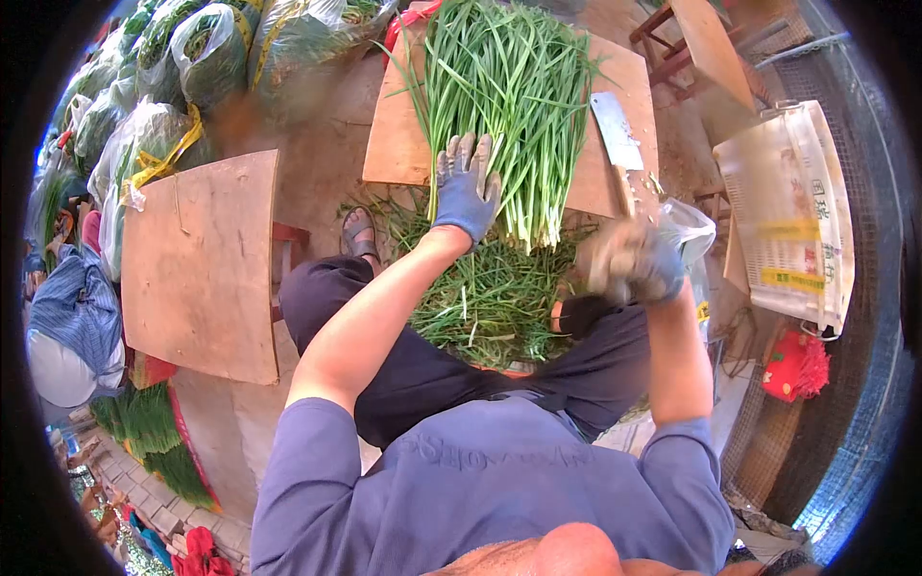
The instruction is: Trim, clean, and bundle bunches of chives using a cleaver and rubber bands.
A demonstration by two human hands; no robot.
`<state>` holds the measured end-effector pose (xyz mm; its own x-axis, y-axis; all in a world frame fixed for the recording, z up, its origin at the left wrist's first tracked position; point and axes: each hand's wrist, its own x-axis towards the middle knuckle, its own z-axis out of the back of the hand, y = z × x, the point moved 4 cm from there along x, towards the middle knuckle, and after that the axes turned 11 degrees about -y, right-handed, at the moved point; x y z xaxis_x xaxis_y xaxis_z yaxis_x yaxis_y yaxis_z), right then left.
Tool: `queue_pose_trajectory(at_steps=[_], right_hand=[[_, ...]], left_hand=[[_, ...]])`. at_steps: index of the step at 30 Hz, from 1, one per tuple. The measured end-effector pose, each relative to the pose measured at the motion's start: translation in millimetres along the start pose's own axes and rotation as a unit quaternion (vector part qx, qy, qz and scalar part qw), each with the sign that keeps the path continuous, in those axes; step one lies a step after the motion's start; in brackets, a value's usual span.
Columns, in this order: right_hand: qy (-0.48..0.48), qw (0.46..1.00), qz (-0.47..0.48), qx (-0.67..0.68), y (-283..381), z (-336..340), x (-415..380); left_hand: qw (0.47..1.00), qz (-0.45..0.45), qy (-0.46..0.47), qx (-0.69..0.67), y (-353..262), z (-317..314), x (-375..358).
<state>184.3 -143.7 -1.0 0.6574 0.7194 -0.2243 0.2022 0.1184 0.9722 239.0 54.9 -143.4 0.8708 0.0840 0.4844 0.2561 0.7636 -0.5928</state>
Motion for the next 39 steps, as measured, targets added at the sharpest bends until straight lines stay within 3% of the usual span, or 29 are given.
queue_pose_trajectory(at_steps=[1,2,3,4,5,6,7,8,10,13,16,19,20,22,26,28,32,34,36,37,39], right_hand=[[0.088,0.987,-0.13,-0.01,-4.3,-17.7,-10.6],[0.156,0.928,-0.323,-0.101,-5.0,-43.3,-17.2],[0.147,0.901,-0.237,-0.333,-44.0,-49.2,-25.5],[0.13,0.815,-0.139,-0.547,-79.3,-50.9,-27.6],[0.12,0.797,-0.201,-0.557,-70.1,-51.1,-15.4],[0.007,0.883,-0.219,-0.415,-60.3,-43.3,-4.6],[-0.13,0.886,-0.171,-0.411,-63.3,-26.7,-1.9],[-0.264,0.87,-0.116,-0.4,-75.8,-6.8,0.9],[-0.438,0.86,-0.082,-0.249,-116.9,36.5,4.9],[-0.567,0.816,0.11,0.01,-154.4,82.0,16.7],[-0.557,0.819,-0.09,-0.105,-135.8,77.2,37.2],[-0.534,0.819,-0.139,-0.158,-117.8,39.5,85.2],[-0.533,0.828,-0.069,-0.163,-122.5,30.0,97.6],[-0.522,0.813,-0.102,-0.239,-123.2,15.2,105.9],[-0.49,0.795,-0.133,-0.333,-133.6,12.8,103.2],[-0.476,0.792,-0.138,-0.358,-137.3,21.0,105.9],[-0.437,0.824,-0.151,-0.329,-133.8,26.8,97.8],[-0.455,0.832,-0.117,-0.296,-126.4,26.7,81.4],[-0.476,0.837,-0.091,-0.255,-121.6,25.0,61.9],[-0.509,0.826,-0.038,-0.24,-124.5,23.2,53.3],[-0.553,0.811,-0.032,-0.187,-132.1,19.8,37.0]], left_hand=[[1.0,-0.002,-0.001,0.007,1.2,0.4,0.4],[1.0,-0.006,0.0,0.013,2.6,0.0,-0.3],[1.0,-0.012,0.002,0.017,1.9,-0.8,-1.1],[0.999,-0.028,-0.018,0.033,-1.8,2.6,0.1],[0.997,-0.04,-0.022,0.058,-8.9,9.6,3.2],[0.995,-0.054,-0.026,0.081,-16.9,16.8,6.7],[0.997,-0.054,-0.047,0.042,-20.0,24.7,8.9],[0.995,-0.044,-0.093,0.0,-15.3,27.0,11.8],[0.99,0.034,-0.135,0.013,-2.1,42.5,25.0],[0.961,0.273,-0.038,-0.033,63.2,30.1,36.2],[0.935,0.338,0.095,-0.043,97.1,-18.5,33.8],[0.924,0.345,0.108,-0.123,72.6,-50.8,27.3],[0.929,0.335,0.117,-0.107,49.4,-45.7,28.7],[0.942,0.307,0.124,-0.057,5.1,-27.9,35.2],[0.949,0.28,0.138,0.042,-7.8,-24.4,31.2],[0.954,0.278,0.098,0.049,-11.5,-25.1,30.1],[0.953,0.295,0.068,0.031,-10.0,-20.5,24.8],[0.948,0.31,0.066,-0.002,-6.7,-15.3,23.4],[0.963,0.265,0.045,-0.015,8.6,-15.2,18.9],[0.958,0.282,0.054,-0.017,7.4,-8.7,18.7],[0.952,0.301,0.057,-0.012,18.3,-1.3,13.4]])
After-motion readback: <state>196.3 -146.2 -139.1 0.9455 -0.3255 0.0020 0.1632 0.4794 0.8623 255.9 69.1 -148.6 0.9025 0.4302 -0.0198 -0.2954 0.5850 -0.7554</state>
